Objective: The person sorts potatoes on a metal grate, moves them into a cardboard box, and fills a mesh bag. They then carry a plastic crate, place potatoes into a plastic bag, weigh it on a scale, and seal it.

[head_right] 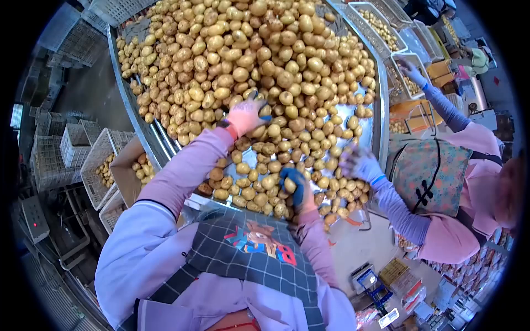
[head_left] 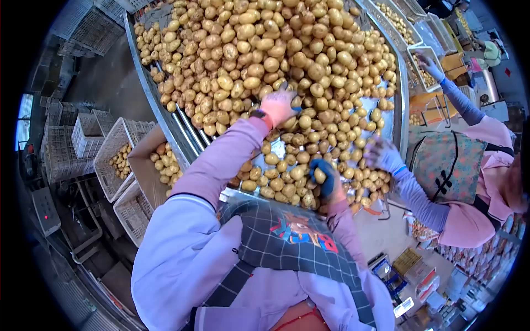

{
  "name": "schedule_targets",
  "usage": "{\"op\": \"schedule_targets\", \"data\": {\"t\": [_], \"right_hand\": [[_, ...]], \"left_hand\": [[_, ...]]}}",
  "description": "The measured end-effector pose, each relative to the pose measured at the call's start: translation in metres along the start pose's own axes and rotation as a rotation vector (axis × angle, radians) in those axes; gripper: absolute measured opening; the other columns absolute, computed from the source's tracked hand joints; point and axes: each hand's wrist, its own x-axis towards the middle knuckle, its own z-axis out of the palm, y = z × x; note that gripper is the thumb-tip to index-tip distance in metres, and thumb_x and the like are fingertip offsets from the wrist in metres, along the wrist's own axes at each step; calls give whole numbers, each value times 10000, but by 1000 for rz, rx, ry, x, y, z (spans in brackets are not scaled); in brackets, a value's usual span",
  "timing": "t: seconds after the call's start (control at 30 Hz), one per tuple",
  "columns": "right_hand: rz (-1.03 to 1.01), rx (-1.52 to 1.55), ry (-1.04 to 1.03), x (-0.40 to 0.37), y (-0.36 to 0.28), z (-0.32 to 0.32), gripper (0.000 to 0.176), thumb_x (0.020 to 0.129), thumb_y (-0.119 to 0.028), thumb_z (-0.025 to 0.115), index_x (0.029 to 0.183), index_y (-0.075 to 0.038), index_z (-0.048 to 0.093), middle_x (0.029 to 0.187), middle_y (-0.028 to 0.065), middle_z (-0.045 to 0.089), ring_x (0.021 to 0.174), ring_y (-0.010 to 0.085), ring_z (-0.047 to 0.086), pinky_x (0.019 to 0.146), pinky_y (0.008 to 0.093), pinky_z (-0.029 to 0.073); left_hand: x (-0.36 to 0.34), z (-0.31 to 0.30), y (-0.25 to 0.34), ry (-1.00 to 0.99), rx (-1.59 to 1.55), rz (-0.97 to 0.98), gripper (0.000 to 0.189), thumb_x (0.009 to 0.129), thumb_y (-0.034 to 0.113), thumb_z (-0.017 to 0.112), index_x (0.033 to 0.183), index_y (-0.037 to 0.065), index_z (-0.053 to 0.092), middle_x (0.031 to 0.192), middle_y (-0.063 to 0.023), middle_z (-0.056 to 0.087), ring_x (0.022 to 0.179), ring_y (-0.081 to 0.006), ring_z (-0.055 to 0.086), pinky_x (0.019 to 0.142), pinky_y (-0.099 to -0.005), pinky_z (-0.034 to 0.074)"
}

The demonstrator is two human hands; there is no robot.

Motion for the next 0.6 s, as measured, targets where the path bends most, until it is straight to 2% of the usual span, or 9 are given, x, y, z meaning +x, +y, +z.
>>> {"op": "schedule_targets", "data": {"t": [0.17, 0.2, 0.3, 0.33, 0.37, 0.43, 0.47, 0.53, 0.6], "right_hand": [[-354, -386, -134, 76, -100, 59, 325, 856, -177, 596, 1130, -8, 643, 1033, 64, 664, 920, 141, 614, 804, 262, 495], [-335, -569, -137, 92, -120, 81, 336, 836, -198, 619, 1125, -31, 651, 1069, 73, 665, 949, 159, 622, 834, 280, 495], [-536, -1282, -148, 142, -164, 160, 421, 797, -238, 628, 1200, -112, 626, 1188, 128, 639, 1057, 240, 621, 920, 335, 476], [-506, -1464, -140, 153, -173, 185, 452, 800, -231, 600, 1242, -135, 598, 1239, 139, 605, 1099, 268, 598, 948, 361, 460], [-464, -1641, -133, 164, -174, 203, 487, 802, -224, 572, 1284, -158, 569, 1291, 150, 571, 1141, 297, 575, 976, 387, 445], [-679, -1924, -94, 217, -124, 196, 496, 822, -182, 488, 1315, -168, 541, 1293, 171, 557, 1133, 328, 575, 963, 395, 456], [-348, -2071, -229, 216, -123, 209, 450, 841, -173, 465, 1281, -144, 558, 1311, 160, 537, 1151, 321, 566, 974, 401, 449], [-283, -2141, -201, 212, -109, 211, 430, 846, -174, 469, 1264, -130, 562, 1295, 157, 547, 1149, 324, 566, 967, 410, 452], [-273, -2153, -221, 196, -111, 204, 383, 855, -186, 480, 1206, -85, 598, 1229, 169, 592, 1130, 296, 582, 937, 418, 475]], "left_hand": [[-81, 27, -3, 18, -172, -52, 620, 701, 443, 762, 1228, 163, 595, 1229, -204, 561, 1011, -343, 615, 900, -413, 492], [-93, 28, -3, 45, -162, -36, 615, 688, 431, 771, 1227, 187, 599, 1417, -187, 399, 1070, -332, 597, 907, -404, 497], [-125, 30, -19, 256, -473, -80, 645, 708, 432, 780, 1270, 183, 582, 1454, -199, 360, 1173, -339, 548, 960, -376, 473], [-132, 49, -36, 387, -681, -62, 614, 771, 388, 753, 1287, 116, 562, 1416, -184, 422, 1170, -308, 555, 939, -360, 489], [-143, 42, -36, 386, -1250, -207, 527, 841, 300, 706, 1274, 40, 554, 1310, -149, 524, 1065, -258, 604, 854, -329, 528], [-170, 22, -57, 313, -1796, -373, 485, 884, 242, 656, 1294, 20, 522, 1216, -120, 580, 929, -210, 636, 762, -284, 551], [-182, 12, -64, 291, -1873, -352, 530, 888, 275, 639, 1330, 31, 478, 1198, -118, 587, 906, -172, 628, 751, -276, 546], [-201, 4, -82, 221, -2042, -295, 589, 926, 324, 571, 1403, 44, 370, 1229, -127, 567, 897, -150, 626, 740, -290, 549], [-216, -4, -85, 222, -2053, -359, 565, 921, 304, 593, 1370, 15, 407, 1166, -142, 602, 827, -160, 635, 716, -273, 559]]}}
